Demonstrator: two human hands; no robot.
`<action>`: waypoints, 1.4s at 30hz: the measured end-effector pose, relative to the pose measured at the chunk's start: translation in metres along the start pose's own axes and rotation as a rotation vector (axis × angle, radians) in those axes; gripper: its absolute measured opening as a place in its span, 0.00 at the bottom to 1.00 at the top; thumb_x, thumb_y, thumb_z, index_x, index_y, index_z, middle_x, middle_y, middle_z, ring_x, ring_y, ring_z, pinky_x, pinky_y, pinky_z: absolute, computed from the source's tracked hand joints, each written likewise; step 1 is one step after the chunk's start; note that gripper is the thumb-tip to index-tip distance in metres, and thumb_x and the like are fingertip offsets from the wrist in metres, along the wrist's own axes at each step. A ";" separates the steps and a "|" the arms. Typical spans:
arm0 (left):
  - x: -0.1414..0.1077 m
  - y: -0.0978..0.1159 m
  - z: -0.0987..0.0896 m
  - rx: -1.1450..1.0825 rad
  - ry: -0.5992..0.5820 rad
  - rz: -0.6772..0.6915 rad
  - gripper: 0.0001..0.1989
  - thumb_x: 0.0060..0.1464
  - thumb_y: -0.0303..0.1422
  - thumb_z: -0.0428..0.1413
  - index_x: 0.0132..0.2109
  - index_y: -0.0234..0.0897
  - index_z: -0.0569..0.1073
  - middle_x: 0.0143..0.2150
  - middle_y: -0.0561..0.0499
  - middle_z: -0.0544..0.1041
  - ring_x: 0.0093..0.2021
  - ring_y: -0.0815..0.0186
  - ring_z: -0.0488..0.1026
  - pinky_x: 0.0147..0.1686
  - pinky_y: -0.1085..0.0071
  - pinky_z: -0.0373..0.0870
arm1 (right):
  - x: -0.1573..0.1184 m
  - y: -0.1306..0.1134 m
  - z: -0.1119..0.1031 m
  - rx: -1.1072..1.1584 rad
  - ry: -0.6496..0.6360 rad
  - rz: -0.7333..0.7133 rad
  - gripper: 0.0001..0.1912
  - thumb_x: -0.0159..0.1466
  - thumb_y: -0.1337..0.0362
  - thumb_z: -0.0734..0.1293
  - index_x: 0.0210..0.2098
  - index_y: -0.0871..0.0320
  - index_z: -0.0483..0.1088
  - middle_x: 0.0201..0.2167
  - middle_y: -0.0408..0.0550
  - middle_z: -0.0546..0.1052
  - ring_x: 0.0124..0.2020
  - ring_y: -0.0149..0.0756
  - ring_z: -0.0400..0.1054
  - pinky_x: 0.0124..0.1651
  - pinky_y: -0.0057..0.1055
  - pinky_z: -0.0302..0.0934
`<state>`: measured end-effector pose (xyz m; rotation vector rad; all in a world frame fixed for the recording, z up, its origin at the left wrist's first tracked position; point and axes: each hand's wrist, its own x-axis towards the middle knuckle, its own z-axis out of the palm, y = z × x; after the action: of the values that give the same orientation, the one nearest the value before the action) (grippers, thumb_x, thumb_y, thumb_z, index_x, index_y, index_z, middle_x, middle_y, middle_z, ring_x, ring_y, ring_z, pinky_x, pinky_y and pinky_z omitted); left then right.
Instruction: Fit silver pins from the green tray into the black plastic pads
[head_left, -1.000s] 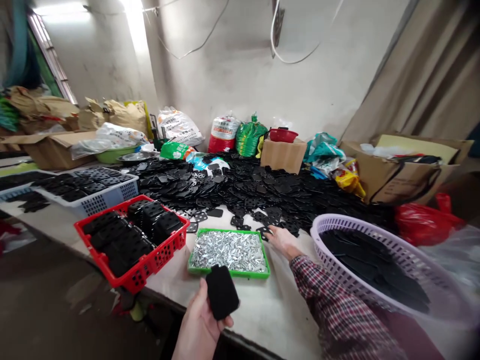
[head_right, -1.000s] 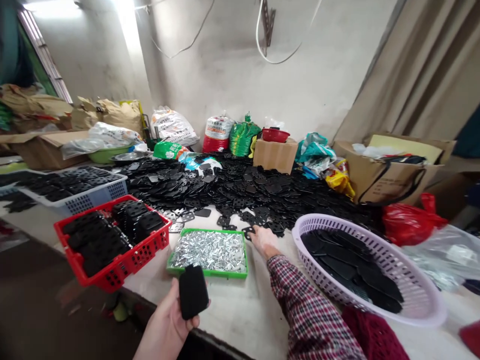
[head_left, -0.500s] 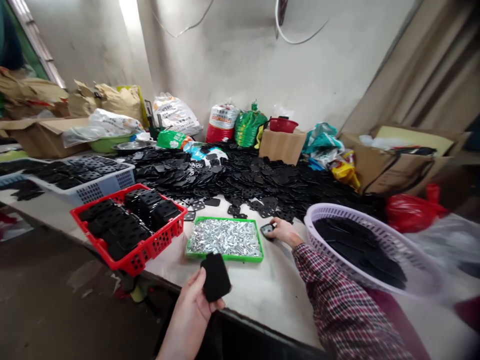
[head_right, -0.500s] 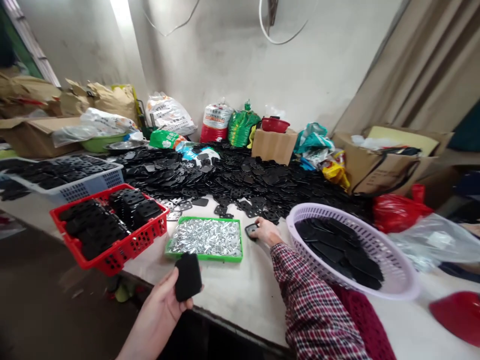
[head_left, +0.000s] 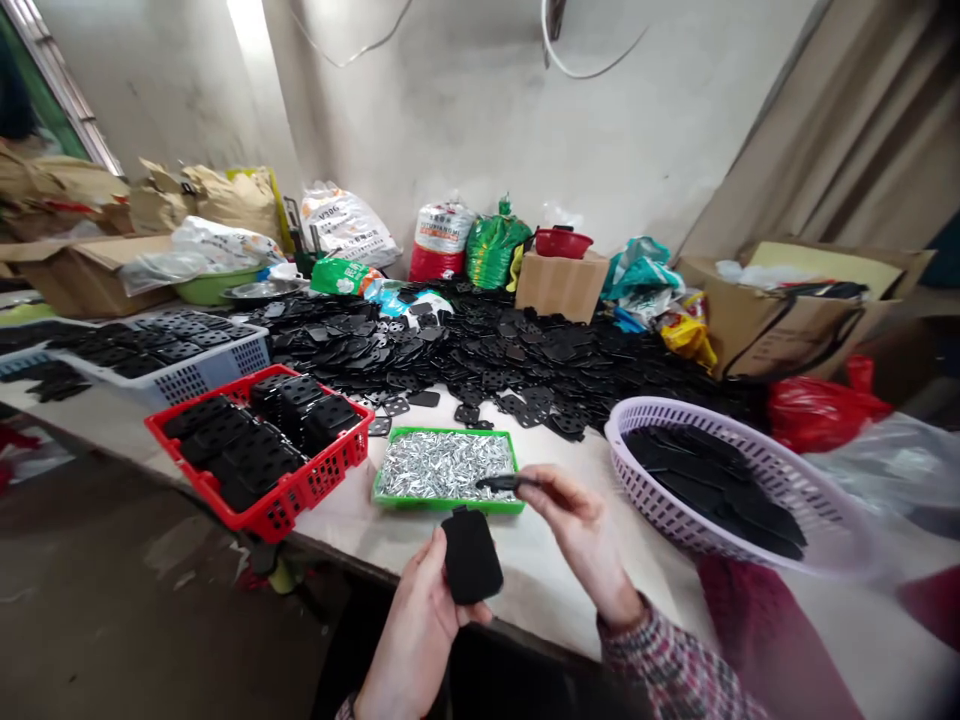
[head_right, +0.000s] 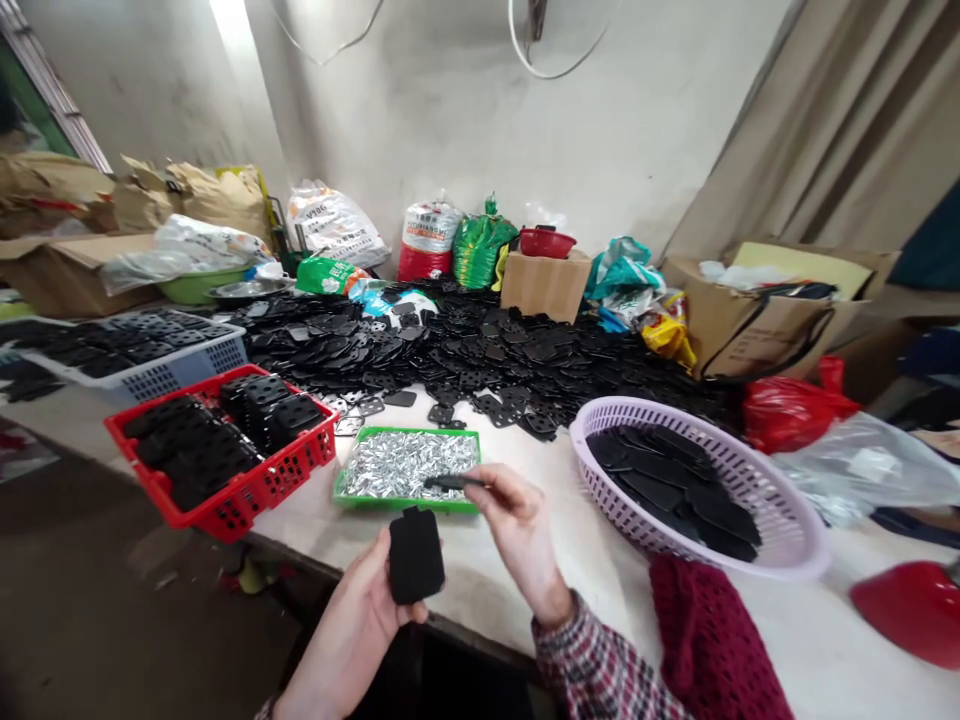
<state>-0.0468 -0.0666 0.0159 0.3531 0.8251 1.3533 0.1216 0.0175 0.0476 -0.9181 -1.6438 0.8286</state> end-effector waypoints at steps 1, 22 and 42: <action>-0.001 0.001 0.002 -0.012 -0.032 -0.006 0.21 0.61 0.46 0.50 0.49 0.33 0.73 0.41 0.42 0.76 0.36 0.62 0.71 0.27 0.67 0.71 | -0.009 -0.002 0.008 -0.054 -0.006 -0.091 0.05 0.65 0.64 0.66 0.38 0.55 0.75 0.39 0.49 0.79 0.41 0.41 0.74 0.45 0.37 0.70; -0.017 0.000 0.007 0.421 -0.051 0.175 0.19 0.57 0.40 0.57 0.54 0.42 0.72 0.40 0.49 0.78 0.27 0.66 0.73 0.29 0.70 0.72 | -0.044 -0.010 0.031 0.138 -0.002 0.229 0.14 0.61 0.55 0.68 0.40 0.56 0.78 0.38 0.52 0.78 0.38 0.43 0.72 0.33 0.31 0.70; -0.011 0.001 -0.003 0.344 0.108 0.208 0.14 0.54 0.42 0.59 0.44 0.39 0.76 0.31 0.50 0.75 0.26 0.66 0.69 0.20 0.74 0.65 | -0.034 -0.012 0.032 0.244 -0.167 0.362 0.17 0.61 0.51 0.67 0.40 0.57 0.78 0.30 0.47 0.78 0.31 0.40 0.71 0.33 0.33 0.68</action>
<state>-0.0494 -0.0777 0.0187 0.6534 1.1399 1.4314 0.0945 -0.0208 0.0355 -1.0071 -1.4925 1.3540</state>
